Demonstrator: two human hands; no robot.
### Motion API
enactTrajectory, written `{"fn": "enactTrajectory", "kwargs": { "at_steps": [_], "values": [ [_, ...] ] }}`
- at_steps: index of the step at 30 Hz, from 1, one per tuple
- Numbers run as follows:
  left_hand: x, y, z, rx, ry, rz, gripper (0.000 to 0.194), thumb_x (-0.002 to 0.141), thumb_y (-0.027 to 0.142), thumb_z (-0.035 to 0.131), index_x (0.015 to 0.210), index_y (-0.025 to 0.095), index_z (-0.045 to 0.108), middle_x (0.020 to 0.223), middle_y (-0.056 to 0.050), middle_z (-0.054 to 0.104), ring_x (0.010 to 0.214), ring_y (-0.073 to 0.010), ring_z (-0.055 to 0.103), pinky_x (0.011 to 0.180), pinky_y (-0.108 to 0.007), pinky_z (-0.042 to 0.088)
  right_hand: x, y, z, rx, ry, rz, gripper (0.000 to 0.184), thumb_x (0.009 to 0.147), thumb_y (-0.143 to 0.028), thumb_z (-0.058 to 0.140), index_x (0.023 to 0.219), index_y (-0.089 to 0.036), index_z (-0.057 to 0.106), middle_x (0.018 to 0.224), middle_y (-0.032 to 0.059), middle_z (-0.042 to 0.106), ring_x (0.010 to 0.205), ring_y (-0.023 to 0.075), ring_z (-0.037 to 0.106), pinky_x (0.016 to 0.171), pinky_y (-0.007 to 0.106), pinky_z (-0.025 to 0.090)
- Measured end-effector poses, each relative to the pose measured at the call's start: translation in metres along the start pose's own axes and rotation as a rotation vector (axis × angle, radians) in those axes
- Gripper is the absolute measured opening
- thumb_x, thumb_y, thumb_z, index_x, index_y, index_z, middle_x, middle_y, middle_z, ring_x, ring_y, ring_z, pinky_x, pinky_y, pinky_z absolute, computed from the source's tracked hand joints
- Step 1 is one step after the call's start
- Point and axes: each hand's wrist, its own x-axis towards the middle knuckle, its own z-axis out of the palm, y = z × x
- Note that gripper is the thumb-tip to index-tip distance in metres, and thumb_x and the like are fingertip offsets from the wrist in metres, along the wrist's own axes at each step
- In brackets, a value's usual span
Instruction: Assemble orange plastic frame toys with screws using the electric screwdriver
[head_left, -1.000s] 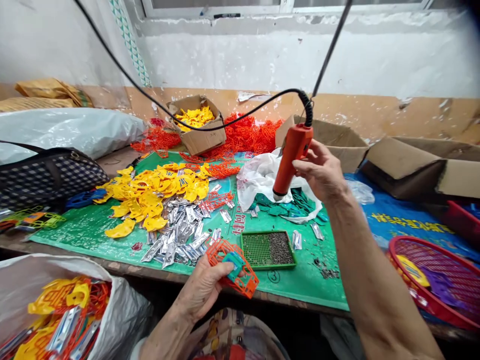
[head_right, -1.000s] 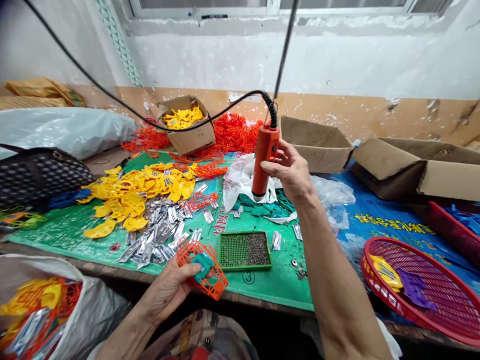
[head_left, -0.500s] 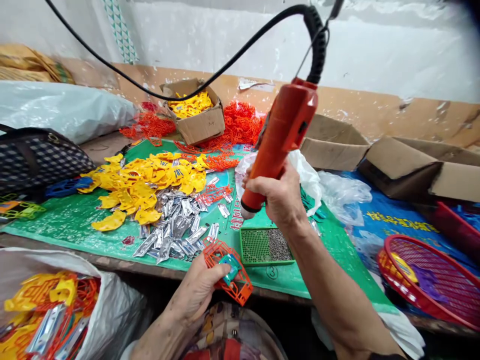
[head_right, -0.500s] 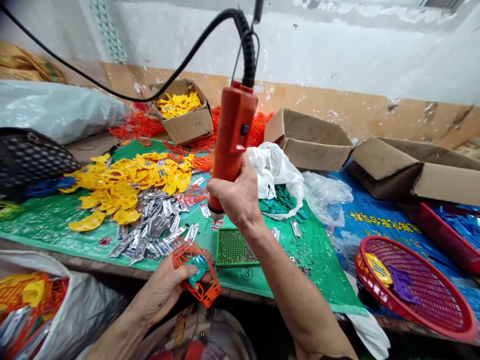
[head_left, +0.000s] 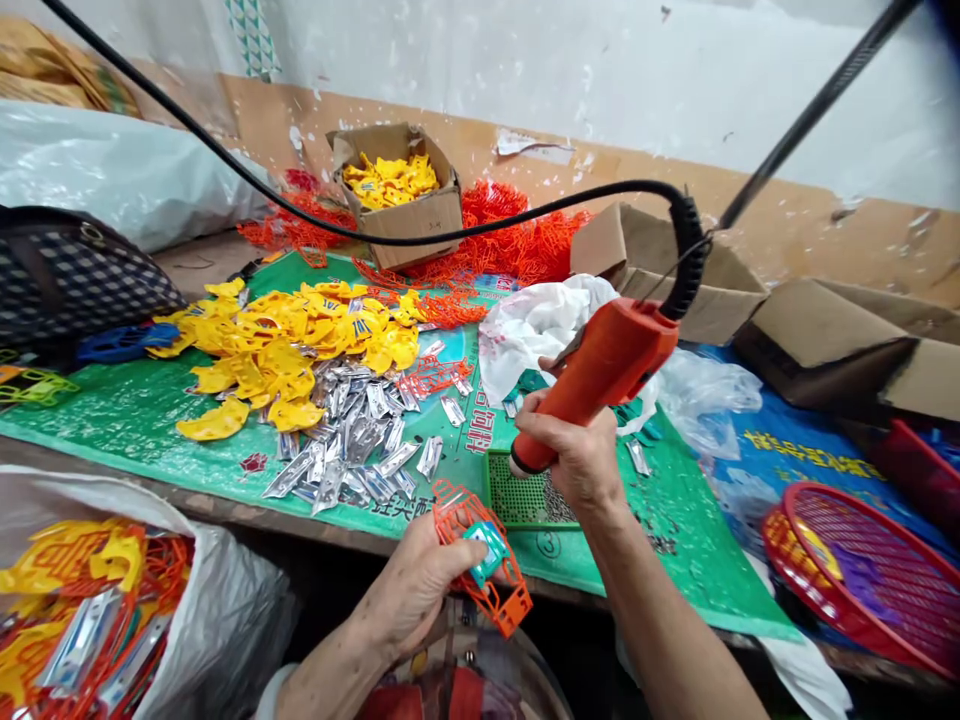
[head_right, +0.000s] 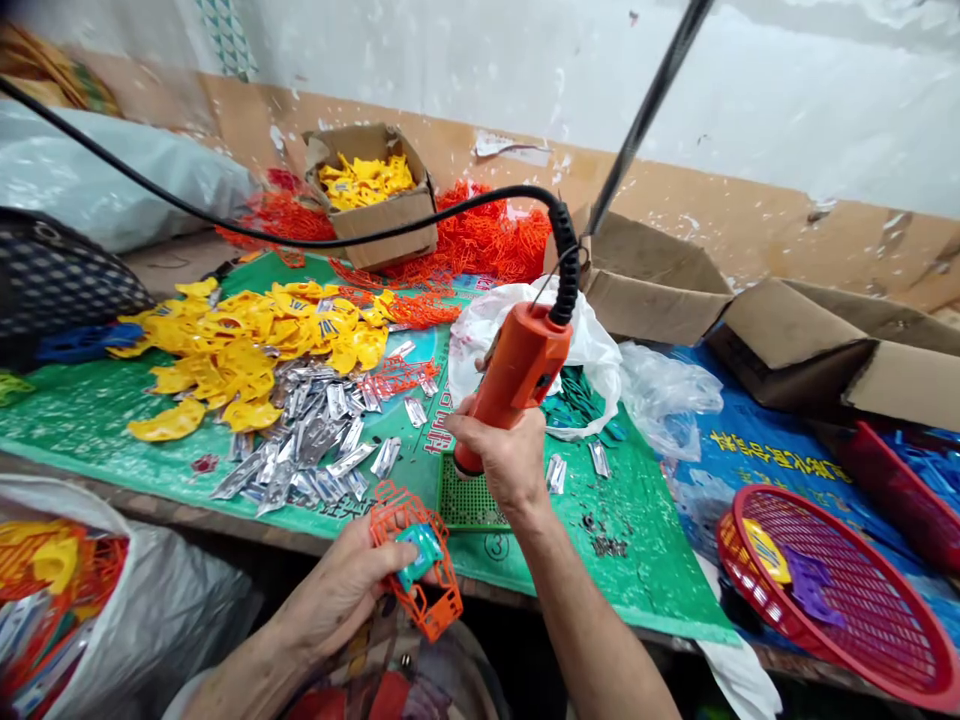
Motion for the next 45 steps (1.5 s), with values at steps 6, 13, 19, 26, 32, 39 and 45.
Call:
{"fn": "enactTrajectory", "kwargs": {
  "at_steps": [6, 13, 19, 26, 32, 39, 45],
  "values": [
    [-0.001, -0.001, -0.004, -0.008, 0.022, -0.009, 0.013, 0.072, 0.019, 0.069, 0.082, 0.014, 0.062, 0.071, -0.004, 0.070, 0.062, -0.0157, 0.065, 0.062, -0.026, 0.052, -0.002, 0.012, 0.001, 0.013, 0.092, -0.055, 0.008, 0.058, -0.017, 0.073, 0.063, -0.017, 0.067, 0.063, -0.0012, 0.061, 0.057, 0.0137, 0.053, 0.057, 0.032, 0.046],
    [0.001, -0.003, -0.004, -0.010, 0.015, -0.011, 0.014, 0.074, 0.020, 0.067, 0.086, 0.015, 0.062, 0.074, -0.005, 0.071, 0.065, -0.0170, 0.066, 0.066, -0.029, 0.053, -0.005, 0.014, 0.007, 0.040, 0.134, -0.080, 0.012, 0.056, -0.016, 0.074, 0.064, -0.017, 0.066, 0.064, -0.0023, 0.062, 0.057, 0.0138, 0.055, 0.057, 0.032, 0.047],
    [0.002, 0.000, -0.003, -0.014, 0.022, 0.000, 0.017, 0.071, 0.021, 0.070, 0.083, 0.014, 0.061, 0.073, -0.004, 0.070, 0.064, -0.0165, 0.064, 0.065, -0.029, 0.052, -0.004, 0.017, 0.007, 0.083, 0.132, -0.085, 0.012, 0.055, -0.016, 0.074, 0.064, -0.017, 0.066, 0.061, -0.0026, 0.062, 0.055, 0.0132, 0.054, 0.057, 0.031, 0.046],
    [0.000, -0.003, -0.005, 0.005, 0.021, 0.026, 0.017, 0.072, 0.022, 0.069, 0.084, 0.014, 0.061, 0.075, -0.005, 0.070, 0.067, -0.0183, 0.064, 0.067, -0.030, 0.052, -0.006, 0.015, 0.007, 0.046, 0.147, -0.087, 0.013, 0.055, -0.017, 0.075, 0.065, -0.017, 0.067, 0.062, -0.0022, 0.063, 0.055, 0.0137, 0.055, 0.056, 0.031, 0.047],
    [0.001, -0.004, -0.004, 0.000, 0.031, 0.035, 0.015, 0.074, 0.021, 0.070, 0.084, 0.014, 0.061, 0.074, -0.003, 0.068, 0.067, -0.0166, 0.062, 0.066, -0.028, 0.050, -0.008, 0.013, 0.010, 0.011, 0.152, -0.073, 0.011, 0.054, -0.017, 0.074, 0.063, -0.016, 0.067, 0.061, -0.0022, 0.062, 0.054, 0.0132, 0.054, 0.055, 0.030, 0.046],
    [0.002, -0.005, -0.004, -0.033, 0.078, 0.037, 0.018, 0.072, 0.020, 0.072, 0.087, 0.014, 0.064, 0.079, -0.002, 0.066, 0.070, -0.0158, 0.060, 0.069, -0.029, 0.050, -0.007, 0.009, 0.005, 0.064, 0.130, -0.089, 0.011, 0.057, -0.018, 0.076, 0.063, -0.016, 0.066, 0.061, -0.0018, 0.062, 0.055, 0.0134, 0.054, 0.057, 0.031, 0.045],
    [0.003, -0.009, -0.005, -0.018, 0.008, 0.137, 0.023, 0.077, 0.016, 0.068, 0.099, 0.016, 0.067, 0.095, -0.005, 0.069, 0.089, -0.0197, 0.062, 0.085, -0.033, 0.049, -0.019, -0.029, 0.004, 0.258, 0.037, -0.137, 0.027, 0.062, -0.013, 0.071, 0.087, -0.020, 0.067, 0.065, -0.0032, 0.063, 0.058, 0.0145, 0.057, 0.060, 0.032, 0.048]
  ]
}}
